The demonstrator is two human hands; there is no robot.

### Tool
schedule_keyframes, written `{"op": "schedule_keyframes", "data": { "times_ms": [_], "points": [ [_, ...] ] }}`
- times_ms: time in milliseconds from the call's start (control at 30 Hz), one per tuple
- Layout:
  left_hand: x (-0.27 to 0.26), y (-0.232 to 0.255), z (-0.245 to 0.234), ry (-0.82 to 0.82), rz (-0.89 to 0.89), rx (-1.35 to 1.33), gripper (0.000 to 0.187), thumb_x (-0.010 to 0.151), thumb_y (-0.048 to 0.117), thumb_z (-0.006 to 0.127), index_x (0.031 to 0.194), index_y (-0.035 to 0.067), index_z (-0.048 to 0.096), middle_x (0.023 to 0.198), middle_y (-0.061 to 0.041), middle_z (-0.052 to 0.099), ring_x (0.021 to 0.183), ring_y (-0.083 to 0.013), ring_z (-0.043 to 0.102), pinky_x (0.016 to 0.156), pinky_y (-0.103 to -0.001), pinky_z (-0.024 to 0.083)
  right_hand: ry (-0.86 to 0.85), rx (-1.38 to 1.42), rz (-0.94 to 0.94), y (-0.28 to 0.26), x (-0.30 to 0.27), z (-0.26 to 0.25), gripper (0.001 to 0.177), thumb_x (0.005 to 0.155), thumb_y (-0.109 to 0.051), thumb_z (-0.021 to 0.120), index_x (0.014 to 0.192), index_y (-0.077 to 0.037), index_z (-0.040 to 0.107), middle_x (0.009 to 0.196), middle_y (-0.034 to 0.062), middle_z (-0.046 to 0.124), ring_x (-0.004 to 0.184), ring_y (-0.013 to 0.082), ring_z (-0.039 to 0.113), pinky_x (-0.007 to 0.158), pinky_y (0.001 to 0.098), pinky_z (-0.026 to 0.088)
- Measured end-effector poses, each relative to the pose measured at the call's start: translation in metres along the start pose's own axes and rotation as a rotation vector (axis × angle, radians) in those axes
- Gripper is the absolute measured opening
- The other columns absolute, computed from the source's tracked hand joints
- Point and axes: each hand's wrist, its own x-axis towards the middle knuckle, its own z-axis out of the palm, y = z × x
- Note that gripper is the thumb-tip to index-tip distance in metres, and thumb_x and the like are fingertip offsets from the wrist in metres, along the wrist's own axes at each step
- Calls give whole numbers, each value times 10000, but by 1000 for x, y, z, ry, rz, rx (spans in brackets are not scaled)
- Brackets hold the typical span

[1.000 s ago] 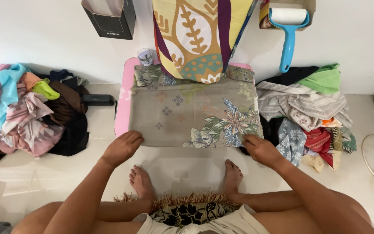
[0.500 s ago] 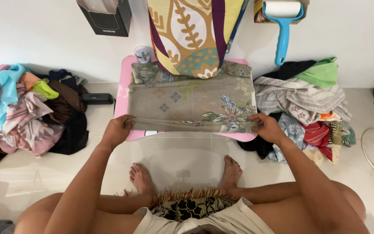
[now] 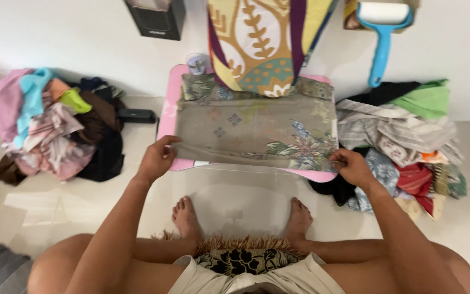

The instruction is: Smoothing, folding, and cleaning a scarf with a lint roller.

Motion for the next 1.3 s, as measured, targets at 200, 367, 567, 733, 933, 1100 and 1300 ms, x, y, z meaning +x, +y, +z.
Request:
{"op": "schedule_keyframes", "data": {
  "times_ms": [200, 367, 567, 733, 933, 1100, 1300],
  "points": [
    [-2, 4, -3, 2, 271, 203, 290, 867, 10, 661, 1120, 130, 739, 1036, -168, 720, 883, -390, 720, 780, -467, 608, -49, -37, 35, -21, -7, -5, 237, 797, 50, 780, 1024, -17, 764, 906, 169, 737, 852, 261, 616, 823, 462, 505],
    [-3, 6, -9, -14, 284, 320, 249, 846, 64, 708, 1092, 96, 727, 1012, -156, 718, 900, -377, 722, 785, -473, 611, -72, -74, 52, -22, -7, -5, 256, 765, 19, 810, 1013, -20, 764, 880, 147, 730, 845, 250, 622, 814, 435, 509],
    [-5, 12, -14, 30, 319, 346, 202, 841, 80, 725, 1039, 122, 726, 936, -95, 724, 896, -295, 739, 818, -410, 614, -98, -48, 107, -25, -8, -10, 194, 801, 9, 798, 993, 2, 769, 866, 215, 739, 830, 296, 679, 786, 446, 539],
    [1, -3, -16, 42, 322, 327, 115, 841, 67, 736, 935, 134, 734, 884, -45, 728, 890, -247, 746, 836, -362, 611, -104, -52, 107, -22, -7, -11, 165, 800, 16, 793, 962, 27, 765, 854, 244, 743, 807, 320, 703, 748, 453, 546],
    [0, -3, -22, 68, 233, 237, 125, 825, 35, 766, 938, 88, 753, 868, -98, 751, 920, -285, 747, 905, -372, 600, -68, 26, 137, -40, -14, -20, 172, 753, 20, 825, 914, 32, 766, 797, 195, 735, 753, 239, 658, 721, 395, 548],
    [1, -3, -28, 68, 140, 212, 165, 832, 54, 759, 984, 118, 756, 910, -66, 775, 973, -238, 745, 943, -405, 578, -39, 34, 102, -41, -15, -28, 157, 756, 32, 809, 905, 15, 763, 743, 155, 721, 700, 200, 641, 660, 357, 531],
    [-8, 29, -36, 111, 111, 182, 190, 859, -12, 727, 1023, 58, 791, 928, -169, 768, 970, -333, 738, 941, -407, 581, -16, -24, 22, -62, -21, -26, 183, 799, 39, 789, 975, -10, 790, 787, 155, 742, 739, 201, 645, 694, 366, 531]
  ]
}}
